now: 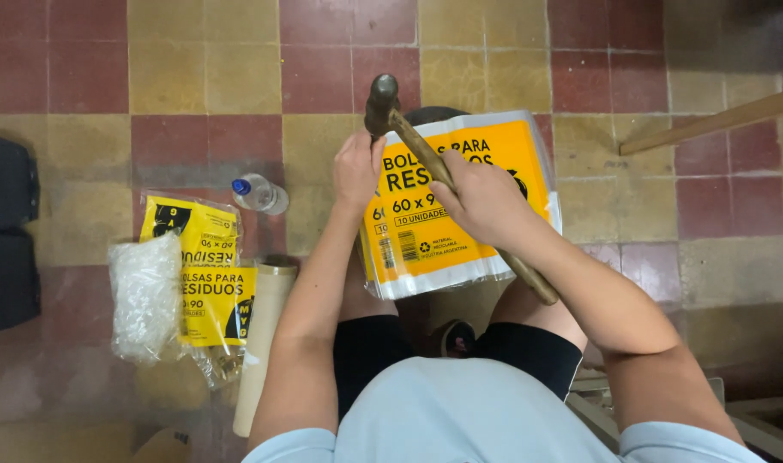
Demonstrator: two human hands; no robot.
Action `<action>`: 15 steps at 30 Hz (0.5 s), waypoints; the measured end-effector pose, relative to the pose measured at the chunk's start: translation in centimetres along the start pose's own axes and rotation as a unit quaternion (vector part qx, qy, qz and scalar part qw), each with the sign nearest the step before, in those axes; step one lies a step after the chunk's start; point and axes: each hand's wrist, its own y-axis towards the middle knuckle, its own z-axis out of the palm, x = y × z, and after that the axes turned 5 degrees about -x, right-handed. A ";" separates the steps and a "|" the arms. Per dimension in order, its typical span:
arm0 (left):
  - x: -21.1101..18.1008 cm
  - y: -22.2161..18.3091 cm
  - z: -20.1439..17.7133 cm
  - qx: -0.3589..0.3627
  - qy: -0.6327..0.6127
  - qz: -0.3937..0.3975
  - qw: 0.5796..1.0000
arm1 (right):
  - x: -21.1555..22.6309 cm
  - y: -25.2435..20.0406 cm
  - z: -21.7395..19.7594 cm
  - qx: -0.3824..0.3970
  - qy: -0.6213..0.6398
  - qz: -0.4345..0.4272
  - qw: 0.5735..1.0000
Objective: Folding plastic trash bags, compressing them with a hammer on a stone block, and inserting them into black plastic sleeves for final packaging.
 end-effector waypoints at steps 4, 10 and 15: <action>0.5 -0.7 0.4 0.003 0.001 0.000 1.000 | 0.0 0.1 0.4 -0.016 -0.012 -0.005 1.000; -0.2 0.0 0.1 -0.006 -0.009 -0.008 1.000 | 1.5 -0.4 -1.5 0.007 -0.034 0.004 0.999; -0.5 0.2 -0.3 -0.032 -0.008 0.013 0.999 | 3.9 -2.3 -3.3 -0.100 -0.056 -0.013 0.993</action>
